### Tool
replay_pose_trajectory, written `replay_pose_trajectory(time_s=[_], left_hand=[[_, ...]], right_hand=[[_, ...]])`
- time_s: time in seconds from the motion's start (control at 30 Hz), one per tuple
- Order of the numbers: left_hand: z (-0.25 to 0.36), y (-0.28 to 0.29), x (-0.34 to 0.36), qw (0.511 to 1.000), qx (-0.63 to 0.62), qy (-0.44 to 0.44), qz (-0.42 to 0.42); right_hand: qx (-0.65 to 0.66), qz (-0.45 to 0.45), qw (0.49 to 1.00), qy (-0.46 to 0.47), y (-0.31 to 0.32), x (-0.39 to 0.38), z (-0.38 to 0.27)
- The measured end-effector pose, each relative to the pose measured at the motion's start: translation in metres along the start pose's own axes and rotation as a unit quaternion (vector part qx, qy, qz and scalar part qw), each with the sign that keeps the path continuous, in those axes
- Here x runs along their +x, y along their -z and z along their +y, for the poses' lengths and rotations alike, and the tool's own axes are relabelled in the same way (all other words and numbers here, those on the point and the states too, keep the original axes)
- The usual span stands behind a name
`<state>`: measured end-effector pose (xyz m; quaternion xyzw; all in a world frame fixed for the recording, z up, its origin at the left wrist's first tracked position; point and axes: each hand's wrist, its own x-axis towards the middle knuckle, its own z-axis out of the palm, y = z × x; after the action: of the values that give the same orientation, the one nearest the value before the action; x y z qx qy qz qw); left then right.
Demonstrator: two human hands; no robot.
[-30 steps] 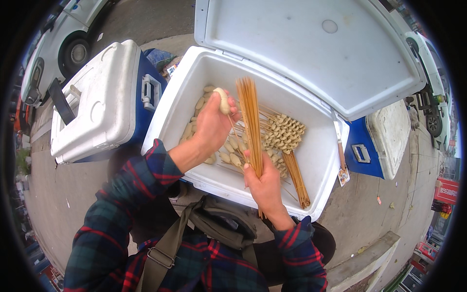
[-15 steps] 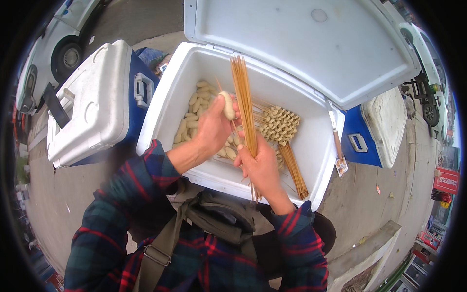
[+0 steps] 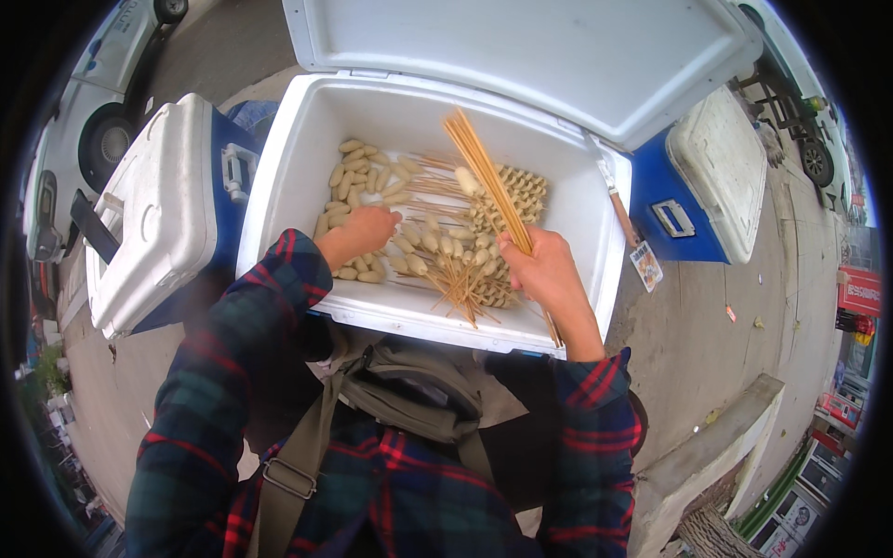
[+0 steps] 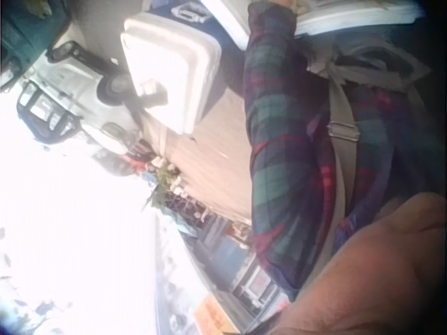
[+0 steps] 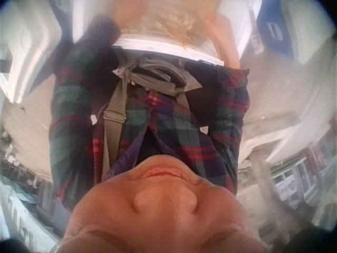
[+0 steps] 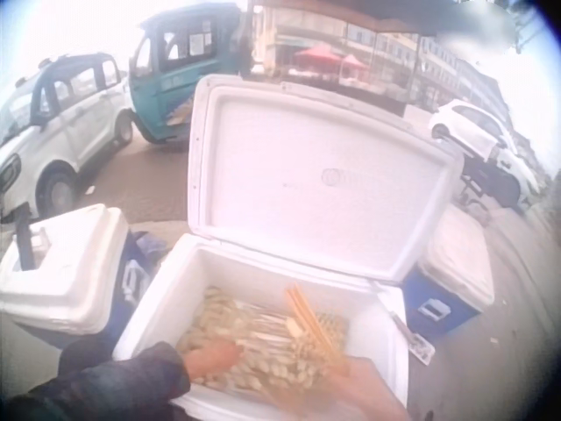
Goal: The person repeatedly picks up small dough pieces and wooden skewers from a cooler, threads each dough piece onto a skewer, and places the finished skewers back into the cooler. The process continues for the duration of the clip.
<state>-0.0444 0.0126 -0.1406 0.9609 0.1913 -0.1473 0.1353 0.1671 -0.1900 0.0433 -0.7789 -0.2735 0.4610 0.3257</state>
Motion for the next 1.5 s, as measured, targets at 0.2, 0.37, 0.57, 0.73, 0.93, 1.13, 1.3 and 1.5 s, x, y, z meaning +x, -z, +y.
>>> replay_pose_trajectory(time_s=[0.2,0.37,0.57,0.73,0.93,1.13,1.3,1.5], left_hand=[[0.030,0.060,-0.025,1.000,-0.021,0.007,-0.009],[0.048,0.115,-0.081,0.999,-0.028,0.025,0.030],[0.080,0.122,-0.108,0.997,0.005,0.044,0.059],[0.100,0.116,-0.117,0.996,-0.005,0.017,0.092],[0.114,0.097,-0.094,0.994,-0.019,0.003,0.111],[0.146,0.088,-0.081,0.985,-0.121,-0.082,0.089],[0.090,0.082,-0.058,0.972,-0.230,-0.035,0.028],[-0.034,0.014,0.039,0.993,-0.060,0.077,0.060]], right_hand=[[-0.078,-0.037,0.996,-0.010,0.002,-0.001,0.008],[-0.121,-0.058,0.991,0.001,-0.010,0.014,0.023],[-0.175,-0.078,0.981,-0.001,-0.034,0.026,0.030],[-0.201,-0.084,0.975,-0.044,-0.034,0.037,0.037],[-0.230,-0.070,0.970,-0.046,-0.047,0.053,0.056],[-0.211,-0.064,0.974,-0.058,-0.034,0.044,0.047],[-0.183,-0.018,0.983,-0.020,-0.021,0.031,0.048],[-0.037,0.092,0.994,0.036,-0.015,0.028,0.034]])
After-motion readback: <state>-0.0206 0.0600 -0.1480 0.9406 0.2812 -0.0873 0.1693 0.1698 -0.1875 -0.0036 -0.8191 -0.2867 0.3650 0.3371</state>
